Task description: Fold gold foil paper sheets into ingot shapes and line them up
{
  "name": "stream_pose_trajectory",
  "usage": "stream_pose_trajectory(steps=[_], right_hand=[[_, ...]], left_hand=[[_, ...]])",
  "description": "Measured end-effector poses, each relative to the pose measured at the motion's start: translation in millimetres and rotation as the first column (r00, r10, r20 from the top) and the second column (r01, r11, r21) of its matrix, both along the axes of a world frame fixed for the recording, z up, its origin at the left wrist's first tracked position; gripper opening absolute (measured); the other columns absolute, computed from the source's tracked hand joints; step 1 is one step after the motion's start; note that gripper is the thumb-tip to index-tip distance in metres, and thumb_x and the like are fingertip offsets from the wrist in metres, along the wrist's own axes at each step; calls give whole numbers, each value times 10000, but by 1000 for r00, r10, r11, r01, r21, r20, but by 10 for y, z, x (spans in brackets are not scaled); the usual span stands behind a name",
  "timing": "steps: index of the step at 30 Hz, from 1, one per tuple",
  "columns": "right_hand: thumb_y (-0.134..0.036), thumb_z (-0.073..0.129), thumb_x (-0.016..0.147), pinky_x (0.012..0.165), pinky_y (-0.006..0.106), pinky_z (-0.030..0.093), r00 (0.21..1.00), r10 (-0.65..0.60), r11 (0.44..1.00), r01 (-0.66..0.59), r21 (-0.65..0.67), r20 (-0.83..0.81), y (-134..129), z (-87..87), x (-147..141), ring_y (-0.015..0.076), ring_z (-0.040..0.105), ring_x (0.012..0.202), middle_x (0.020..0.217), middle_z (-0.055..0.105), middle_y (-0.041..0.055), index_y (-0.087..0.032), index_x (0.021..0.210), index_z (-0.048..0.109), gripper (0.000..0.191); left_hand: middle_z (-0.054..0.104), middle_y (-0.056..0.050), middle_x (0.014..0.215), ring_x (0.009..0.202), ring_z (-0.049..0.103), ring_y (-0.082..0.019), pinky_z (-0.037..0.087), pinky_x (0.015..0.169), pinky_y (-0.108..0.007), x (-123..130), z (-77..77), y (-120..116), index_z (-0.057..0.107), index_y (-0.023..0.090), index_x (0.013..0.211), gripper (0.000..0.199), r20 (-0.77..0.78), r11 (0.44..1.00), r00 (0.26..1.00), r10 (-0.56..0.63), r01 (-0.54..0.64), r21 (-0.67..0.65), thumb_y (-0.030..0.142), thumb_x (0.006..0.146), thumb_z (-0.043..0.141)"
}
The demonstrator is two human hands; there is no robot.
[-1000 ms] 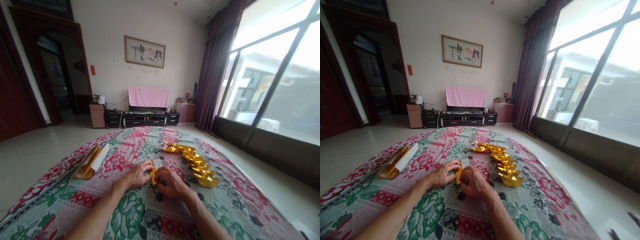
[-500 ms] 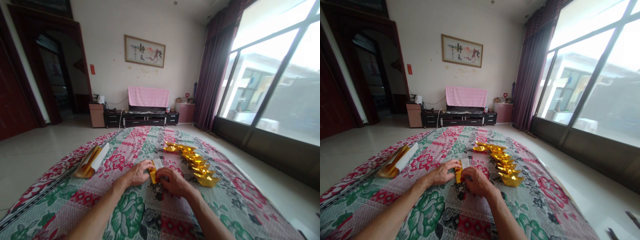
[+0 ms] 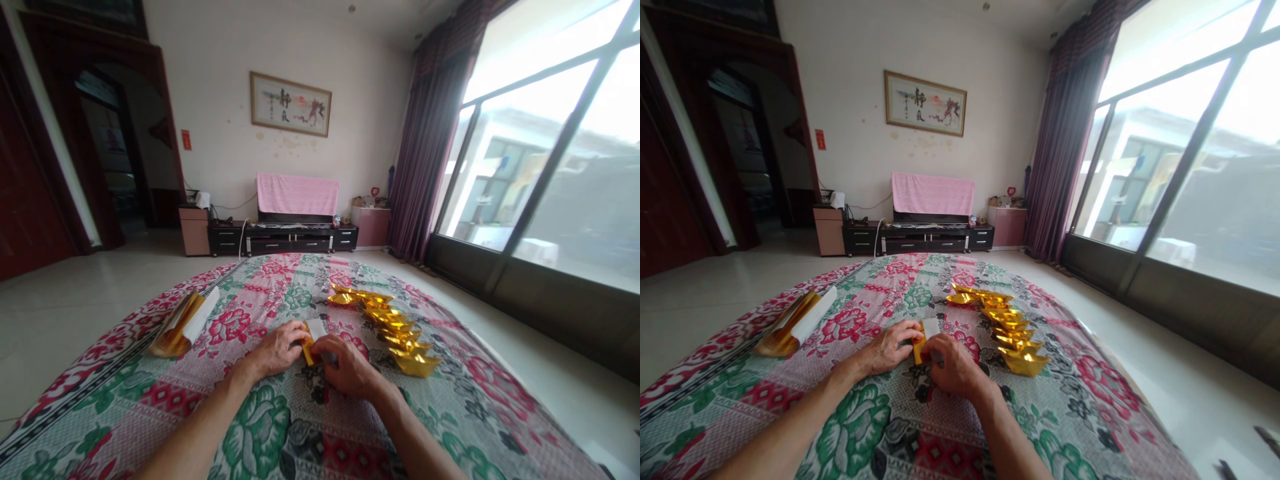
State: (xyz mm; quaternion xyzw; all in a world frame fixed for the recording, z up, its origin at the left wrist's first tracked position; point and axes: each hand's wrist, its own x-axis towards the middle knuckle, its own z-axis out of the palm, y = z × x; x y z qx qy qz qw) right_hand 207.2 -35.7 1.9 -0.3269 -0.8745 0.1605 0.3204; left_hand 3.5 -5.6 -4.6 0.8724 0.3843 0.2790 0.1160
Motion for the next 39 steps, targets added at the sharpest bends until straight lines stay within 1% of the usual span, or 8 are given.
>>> stream_pose_trajectory(steps=[5, 11, 14, 21, 24, 27, 31, 39], right_hand=[[-55, 484, 573, 730, 248, 417, 1000, -27, 1000, 27, 7, 0, -62, 43, -16, 139, 534, 777, 833, 587, 5, -202, 867, 563, 338], [-65, 512, 608, 811, 268, 415, 999, 8, 1000, -8, 4, -41, -121, 66, -45, 145, 548, 849, 866, 592, 16, -202, 798, 584, 244], [-68, 516, 619, 821, 271, 422, 998, -4, 1000, 4, 1, -60, -127, 62, -44, 147, 555, 865, 891, 596, 27, -200, 785, 603, 229], [-61, 510, 607, 823, 278, 436, 997, -10, 1000, 11, 20, -75, -125, 41, -32, 157, 564, 881, 921, 602, 45, -187, 816, 610, 264], [-44, 492, 600, 834, 277, 435, 996, -7, 1000, 9, 27, -86, -107, 10, -29, 157, 564, 899, 929, 599, 46, -186, 827, 611, 294], [-39, 482, 595, 834, 275, 436, 995, -5, 1000, 8, 30, -98, -94, -10, -29, 154, 564, 898, 927, 599, 42, -190, 831, 608, 308], [-44, 480, 575, 812, 273, 439, 995, -11, 1000, 13, 24, -94, -91, -13, -29, 155, 566, 873, 910, 602, 41, -189, 813, 597, 302], [-43, 489, 604, 832, 257, 425, 994, 3, 1000, -4, -4, -109, -106, 11, -29, 144, 566, 899, 935, 608, 32, -194, 787, 617, 270]], left_hand=[[567, -32, 1094, 1043, 512, -161, 397, 962, -300, -5, 20, -20, 625, 218, 978, 281, 4, 1000, 1000, 2, -2, -21, 138, 748, 486], [560, -20, 1105, 1051, 510, -148, 383, 972, -291, -4, 76, -76, 620, 217, 894, 239, 36, 998, 999, -29, 31, -48, 112, 740, 471], [555, -23, 1118, 1059, 511, -152, 390, 964, -290, 1, 95, -111, 616, 212, 858, 222, 30, 998, 999, -30, 31, -60, 103, 734, 469], [488, -62, 1260, 1156, 460, -207, 366, 993, -351, -5, 110, -198, 604, 206, 912, 206, -48, 1000, 999, 11, -10, 12, 148, 742, 505], [546, -46, 1184, 1121, 486, -187, 367, 992, -322, 9, 139, -227, 611, 208, 914, 219, -63, 998, 997, -50, 51, 27, 136, 749, 486], [592, -39, 1077, 1034, 536, -167, 402, 952, -285, 34, 149, -235, 614, 202, 900, 235, -55, 998, 996, -68, 68, 0, 116, 746, 458], [598, -40, 1034, 985, 549, -174, 421, 920, -285, 62, 144, -236, 606, 201, 897, 257, -29, 998, 998, -52, 51, -23, 95, 706, 471], [582, -11, 1006, 903, 563, -132, 431, 867, -239, 83, 226, -274, 623, 203, 778, 183, 25, 984, 991, -133, 135, -113, 101, 712, 485]])
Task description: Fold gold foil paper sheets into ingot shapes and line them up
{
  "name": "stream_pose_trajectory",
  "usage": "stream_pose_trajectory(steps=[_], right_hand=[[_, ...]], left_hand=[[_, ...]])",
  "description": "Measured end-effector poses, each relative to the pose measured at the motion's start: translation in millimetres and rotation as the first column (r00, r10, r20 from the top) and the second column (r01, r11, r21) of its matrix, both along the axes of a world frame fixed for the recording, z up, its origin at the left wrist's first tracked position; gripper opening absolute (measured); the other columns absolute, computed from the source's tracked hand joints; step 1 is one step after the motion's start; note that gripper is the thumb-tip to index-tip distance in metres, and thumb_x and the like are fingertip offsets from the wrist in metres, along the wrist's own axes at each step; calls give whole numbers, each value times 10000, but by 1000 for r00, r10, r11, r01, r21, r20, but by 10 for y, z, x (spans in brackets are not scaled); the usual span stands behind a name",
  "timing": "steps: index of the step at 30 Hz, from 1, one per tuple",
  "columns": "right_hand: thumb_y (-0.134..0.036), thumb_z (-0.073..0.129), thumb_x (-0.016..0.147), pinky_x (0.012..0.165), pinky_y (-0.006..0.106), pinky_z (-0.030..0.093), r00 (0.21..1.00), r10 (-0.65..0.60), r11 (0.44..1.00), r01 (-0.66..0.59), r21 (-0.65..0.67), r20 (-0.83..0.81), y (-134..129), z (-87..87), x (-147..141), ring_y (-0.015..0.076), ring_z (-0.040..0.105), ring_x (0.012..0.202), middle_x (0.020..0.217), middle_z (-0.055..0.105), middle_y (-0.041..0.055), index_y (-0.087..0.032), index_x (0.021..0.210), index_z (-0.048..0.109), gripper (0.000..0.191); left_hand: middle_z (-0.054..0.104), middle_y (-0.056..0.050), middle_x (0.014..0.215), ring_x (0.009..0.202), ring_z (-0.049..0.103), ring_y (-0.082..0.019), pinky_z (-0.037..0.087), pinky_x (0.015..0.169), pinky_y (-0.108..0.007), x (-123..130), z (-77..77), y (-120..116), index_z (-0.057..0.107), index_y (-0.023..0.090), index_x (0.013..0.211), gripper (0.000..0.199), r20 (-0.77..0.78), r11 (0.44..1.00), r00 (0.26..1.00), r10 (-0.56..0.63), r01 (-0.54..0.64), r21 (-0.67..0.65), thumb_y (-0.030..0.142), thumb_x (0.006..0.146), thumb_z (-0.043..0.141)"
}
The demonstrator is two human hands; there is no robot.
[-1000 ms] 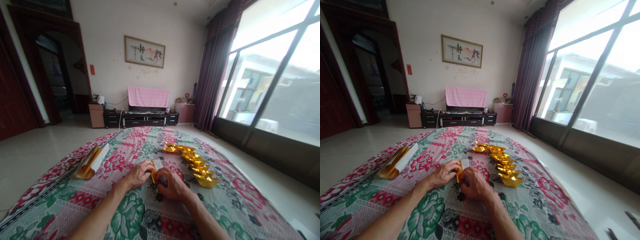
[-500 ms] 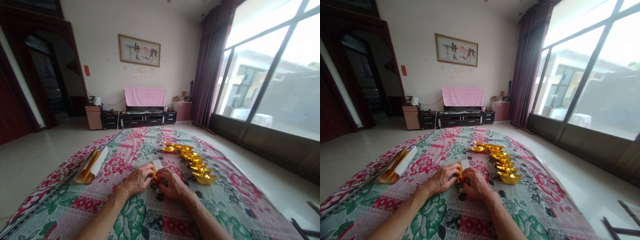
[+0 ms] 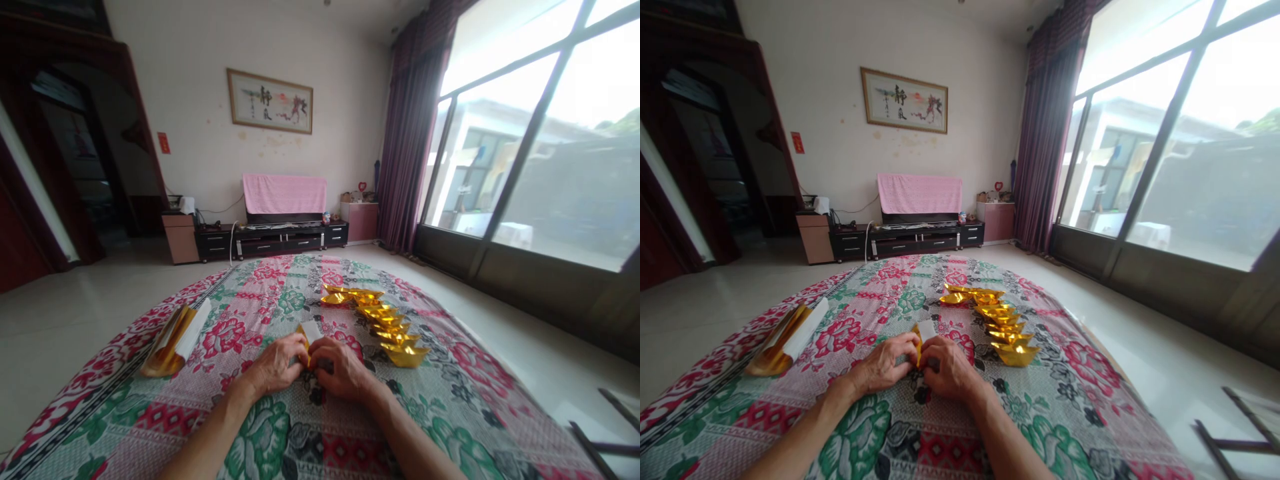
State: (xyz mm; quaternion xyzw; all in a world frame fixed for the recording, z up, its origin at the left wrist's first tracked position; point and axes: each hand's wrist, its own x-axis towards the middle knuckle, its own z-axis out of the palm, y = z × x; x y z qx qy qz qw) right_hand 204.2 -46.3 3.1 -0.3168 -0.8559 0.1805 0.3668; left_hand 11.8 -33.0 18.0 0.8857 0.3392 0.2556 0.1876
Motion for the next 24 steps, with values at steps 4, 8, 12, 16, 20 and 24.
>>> stream_pose_trajectory(steps=[4, 8, 12, 16, 20, 24], right_hand=[[-27, 470, 607, 827, 240, 426, 1000, 5, 1000, -5, -19, 6, 9, 6, 3, 131, 575, 895, 949, 616, 24, -198, 762, 640, 287], [-21, 462, 597, 823, 232, 427, 1000, -3, 1000, 3, -23, 4, 30, -16, 10, 126, 582, 884, 951, 621, 21, -197, 758, 651, 305], [-27, 464, 598, 832, 232, 427, 1000, -11, 1000, 11, -30, 2, 37, -30, 14, 128, 587, 889, 959, 622, 26, -194, 754, 660, 301], [-25, 456, 595, 822, 231, 436, 1000, -3, 999, 3, -33, -2, 36, -28, 19, 128, 591, 884, 962, 627, 25, -199, 760, 665, 318], [-30, 460, 594, 811, 234, 441, 1000, -11, 999, 11, -34, -6, 41, -20, 23, 133, 594, 875, 960, 634, 28, -196, 752, 663, 307], [-30, 459, 597, 790, 224, 445, 1000, -18, 999, 17, -40, -4, 44, -20, 22, 130, 597, 852, 942, 643, 24, -192, 728, 661, 290]], left_hand=[[576, -14, 1014, 904, 563, -132, 432, 865, -242, -4, 9, -4, 627, 202, 775, 156, -6, 1000, 1000, 6, -6, -8, 131, 736, 495], [572, -27, 1025, 934, 555, -147, 423, 881, -261, -3, -15, 9, 621, 195, 778, 129, -6, 1000, 1000, 27, -27, 2, 148, 740, 506], [577, -29, 1007, 945, 548, -149, 417, 887, -262, -2, -44, 28, 605, 190, 769, 102, 15, 999, 999, 41, -41, -8, 167, 751, 507], [576, -27, 989, 929, 546, -142, 420, 869, -256, 8, -64, 39, 592, 189, 743, 106, 27, 997, 997, 73, -73, -7, 157, 757, 492], [576, -35, 972, 902, 547, -141, 423, 847, -261, 42, -69, 38, 573, 184, 714, 114, 29, 993, 993, 114, -114, -9, 146, 763, 477], [576, -42, 943, 891, 543, -146, 423, 830, -269, 72, -87, 44, 554, 181, 694, 122, 35, 989, 988, 149, -150, 6, 154, 774, 465]])
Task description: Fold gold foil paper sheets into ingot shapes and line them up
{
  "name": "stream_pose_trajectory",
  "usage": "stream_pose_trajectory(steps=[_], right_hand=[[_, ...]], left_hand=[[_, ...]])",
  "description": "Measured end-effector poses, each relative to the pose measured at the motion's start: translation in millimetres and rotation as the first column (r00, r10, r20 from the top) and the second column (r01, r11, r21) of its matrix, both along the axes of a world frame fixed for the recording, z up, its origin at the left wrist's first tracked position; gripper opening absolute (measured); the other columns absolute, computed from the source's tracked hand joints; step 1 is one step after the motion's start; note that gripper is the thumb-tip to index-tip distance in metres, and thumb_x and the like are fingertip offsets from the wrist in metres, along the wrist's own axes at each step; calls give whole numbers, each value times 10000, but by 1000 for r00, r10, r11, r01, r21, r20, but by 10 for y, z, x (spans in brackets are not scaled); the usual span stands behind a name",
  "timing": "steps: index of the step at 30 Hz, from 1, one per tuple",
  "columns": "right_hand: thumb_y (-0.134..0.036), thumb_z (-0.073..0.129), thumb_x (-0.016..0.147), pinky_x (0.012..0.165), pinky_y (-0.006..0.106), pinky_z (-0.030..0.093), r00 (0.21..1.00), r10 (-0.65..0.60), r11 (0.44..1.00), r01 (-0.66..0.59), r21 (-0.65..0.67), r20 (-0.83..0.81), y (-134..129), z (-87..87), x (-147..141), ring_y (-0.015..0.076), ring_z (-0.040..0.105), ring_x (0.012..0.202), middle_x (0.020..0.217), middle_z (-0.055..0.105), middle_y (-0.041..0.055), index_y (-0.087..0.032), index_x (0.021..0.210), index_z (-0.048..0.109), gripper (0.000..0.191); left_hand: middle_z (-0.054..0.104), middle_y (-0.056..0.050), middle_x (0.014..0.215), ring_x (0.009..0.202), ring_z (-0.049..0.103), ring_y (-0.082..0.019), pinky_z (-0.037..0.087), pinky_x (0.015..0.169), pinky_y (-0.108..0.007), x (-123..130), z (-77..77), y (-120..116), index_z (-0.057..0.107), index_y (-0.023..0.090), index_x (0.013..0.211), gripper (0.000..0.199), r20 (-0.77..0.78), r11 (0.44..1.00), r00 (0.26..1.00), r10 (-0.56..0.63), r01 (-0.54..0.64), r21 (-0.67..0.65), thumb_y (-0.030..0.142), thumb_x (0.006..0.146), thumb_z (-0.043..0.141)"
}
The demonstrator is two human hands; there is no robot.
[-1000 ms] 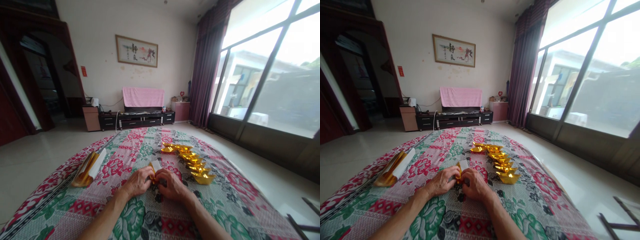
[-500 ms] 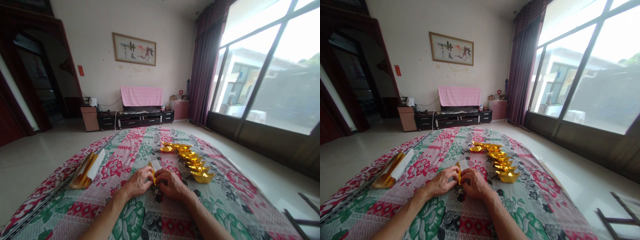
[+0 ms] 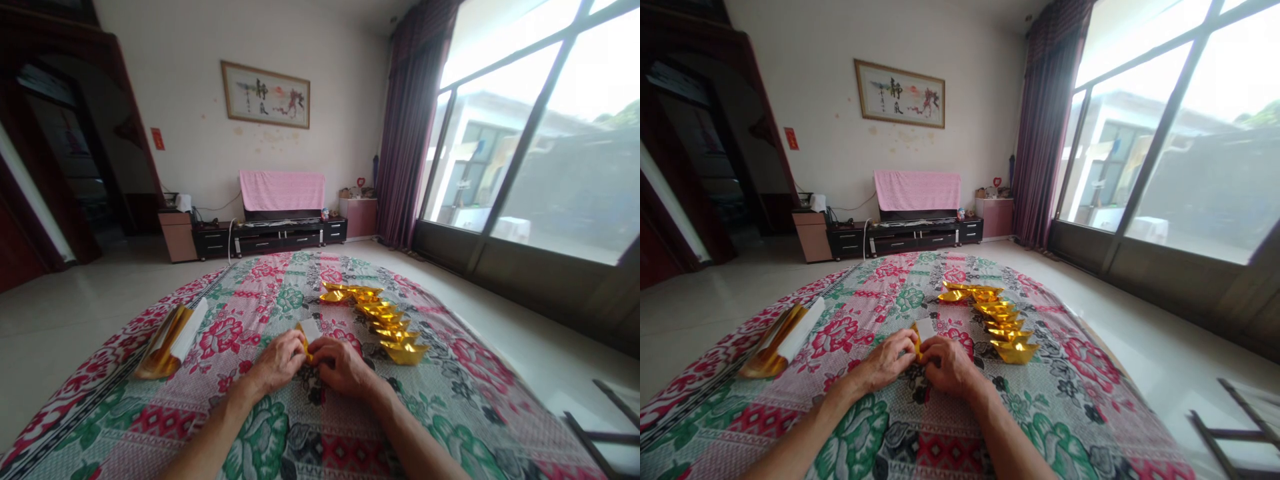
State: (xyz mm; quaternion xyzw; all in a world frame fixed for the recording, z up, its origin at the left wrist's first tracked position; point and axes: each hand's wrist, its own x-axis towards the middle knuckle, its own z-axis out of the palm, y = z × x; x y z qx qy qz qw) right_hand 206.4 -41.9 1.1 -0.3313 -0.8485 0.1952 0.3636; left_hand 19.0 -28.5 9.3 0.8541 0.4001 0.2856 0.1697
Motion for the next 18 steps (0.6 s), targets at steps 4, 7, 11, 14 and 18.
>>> stream_pose_trajectory(steps=[4, 7, 11, 14, 18], right_hand=[[-33, 462, 601, 776, 218, 447, 1000, -21, 1000, 21, -3, -10, 4, -18, 5, 129, 602, 839, 929, 647, 25, -187, 709, 663, 275], [-31, 455, 597, 758, 212, 452, 999, -41, 999, 40, -13, -9, 9, -23, 19, 126, 607, 820, 921, 652, 26, -186, 686, 669, 279], [-31, 449, 596, 739, 205, 454, 999, -44, 999, 44, -31, -4, 10, -3, 37, 119, 611, 789, 907, 657, 25, -184, 663, 678, 284], [-32, 446, 591, 737, 202, 454, 999, -37, 998, 37, -42, -8, 10, 12, 42, 118, 613, 786, 910, 659, 23, -186, 662, 687, 295], [-37, 444, 587, 739, 203, 457, 999, -31, 998, 30, -55, -15, 14, 15, 47, 119, 615, 787, 914, 663, 16, -197, 664, 696, 308]], left_hand=[[574, -41, 922, 881, 542, -146, 422, 820, -268, 10, -34, 20, 537, 180, 678, 129, -6, 1000, 1000, 11, -11, 22, 166, 783, 464], [572, -41, 917, 870, 542, -145, 422, 813, -268, 19, -59, 35, 530, 178, 672, 135, -16, 998, 999, 33, -32, 44, 166, 787, 461], [570, -39, 893, 847, 541, -144, 424, 797, -268, 40, -91, 49, 524, 179, 669, 149, -28, 994, 997, 72, -70, 85, 166, 795, 447], [571, -38, 875, 832, 541, -145, 426, 788, -272, 53, -110, 59, 523, 180, 661, 151, -35, 991, 995, 89, -85, 106, 170, 793, 451], [571, -39, 861, 825, 542, -149, 431, 783, -278, 61, -127, 69, 527, 183, 656, 155, -40, 987, 994, 99, -93, 128, 190, 794, 458]])
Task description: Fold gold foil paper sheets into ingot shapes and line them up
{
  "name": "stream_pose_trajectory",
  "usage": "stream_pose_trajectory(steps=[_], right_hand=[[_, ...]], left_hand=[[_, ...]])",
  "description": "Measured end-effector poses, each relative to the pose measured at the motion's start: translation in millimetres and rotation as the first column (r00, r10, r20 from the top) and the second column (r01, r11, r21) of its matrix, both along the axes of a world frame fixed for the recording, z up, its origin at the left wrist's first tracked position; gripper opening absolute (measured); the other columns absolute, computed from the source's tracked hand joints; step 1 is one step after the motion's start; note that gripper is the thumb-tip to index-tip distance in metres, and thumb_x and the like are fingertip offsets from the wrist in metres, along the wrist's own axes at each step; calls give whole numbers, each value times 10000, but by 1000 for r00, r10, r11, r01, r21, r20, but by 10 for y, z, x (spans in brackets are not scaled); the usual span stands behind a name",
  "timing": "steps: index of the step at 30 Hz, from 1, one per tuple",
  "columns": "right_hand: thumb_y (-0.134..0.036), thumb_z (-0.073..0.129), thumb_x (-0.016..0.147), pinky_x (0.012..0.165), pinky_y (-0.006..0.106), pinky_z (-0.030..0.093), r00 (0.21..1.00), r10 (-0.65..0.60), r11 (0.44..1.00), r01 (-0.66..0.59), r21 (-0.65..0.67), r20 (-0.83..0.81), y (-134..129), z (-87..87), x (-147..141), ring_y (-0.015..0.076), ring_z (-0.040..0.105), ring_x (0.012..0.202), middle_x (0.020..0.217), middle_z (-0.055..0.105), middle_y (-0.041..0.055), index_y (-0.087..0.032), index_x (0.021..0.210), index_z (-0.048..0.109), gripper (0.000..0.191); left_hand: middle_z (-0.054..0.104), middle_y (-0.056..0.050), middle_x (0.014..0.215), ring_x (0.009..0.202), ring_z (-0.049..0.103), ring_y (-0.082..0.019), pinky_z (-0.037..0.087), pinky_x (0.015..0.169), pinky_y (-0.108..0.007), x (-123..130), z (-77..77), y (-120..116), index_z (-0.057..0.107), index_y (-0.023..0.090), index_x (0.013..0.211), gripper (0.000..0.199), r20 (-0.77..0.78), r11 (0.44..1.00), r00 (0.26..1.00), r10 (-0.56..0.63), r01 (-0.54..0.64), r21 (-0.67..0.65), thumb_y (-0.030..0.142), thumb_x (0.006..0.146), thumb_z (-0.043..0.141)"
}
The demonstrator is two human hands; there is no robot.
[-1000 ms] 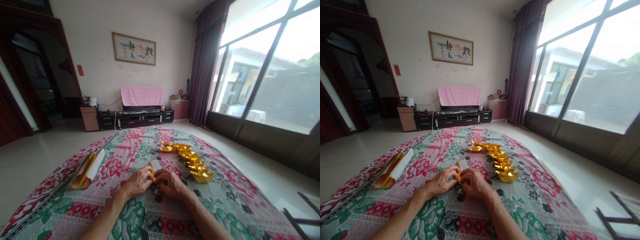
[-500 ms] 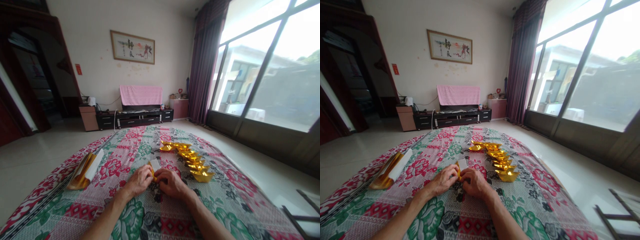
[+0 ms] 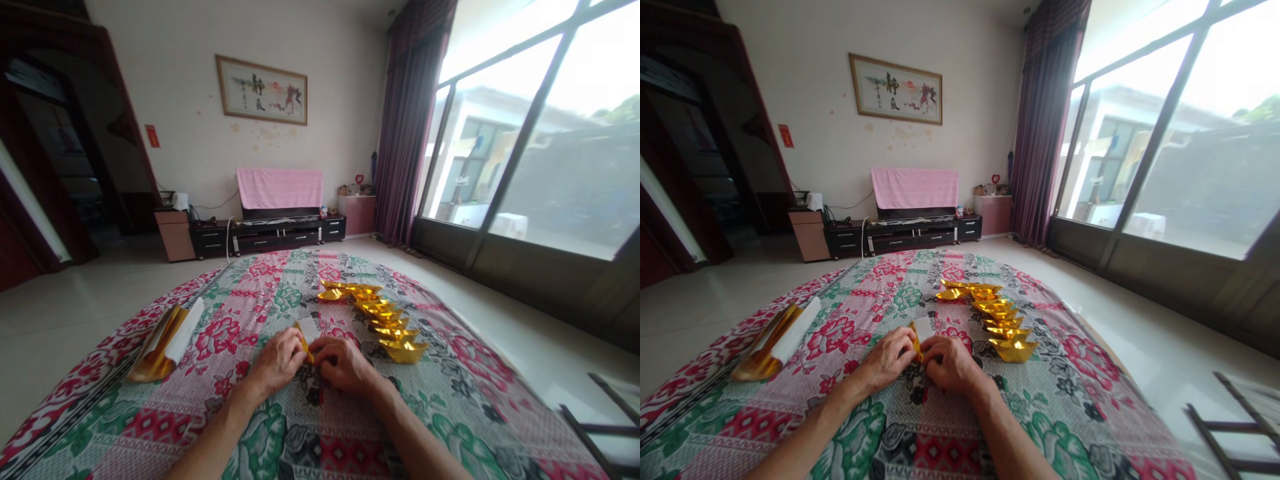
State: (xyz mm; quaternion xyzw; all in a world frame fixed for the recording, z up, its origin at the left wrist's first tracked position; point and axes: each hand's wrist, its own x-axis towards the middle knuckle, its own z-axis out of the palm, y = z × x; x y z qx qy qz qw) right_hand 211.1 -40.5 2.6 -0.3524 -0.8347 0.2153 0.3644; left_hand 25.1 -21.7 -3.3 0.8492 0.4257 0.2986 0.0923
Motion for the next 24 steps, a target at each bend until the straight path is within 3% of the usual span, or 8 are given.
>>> stream_pose_trajectory(steps=[14, 24], right_hand=[[-53, 454, 603, 727, 197, 457, 1000, -17, 1000, 17, -8, 14, 11, -27, 43, 116, 617, 762, 919, 662, 27, -180, 660, 697, 280], [-41, 440, 578, 723, 203, 462, 1000, -28, 999, 28, -29, 15, -31, 58, 29, 121, 621, 759, 899, 670, 15, -192, 639, 692, 300]], left_hand=[[560, -49, 891, 861, 537, -168, 439, 815, -316, 51, -17, -49, 496, 191, 692, 137, -57, 995, 996, 76, -72, 74, 173, 808, 426], [560, -52, 915, 888, 531, -174, 429, 840, -325, 54, -49, -32, 511, 194, 710, 138, -97, 994, 990, 103, -99, 48, 184, 812, 419]])
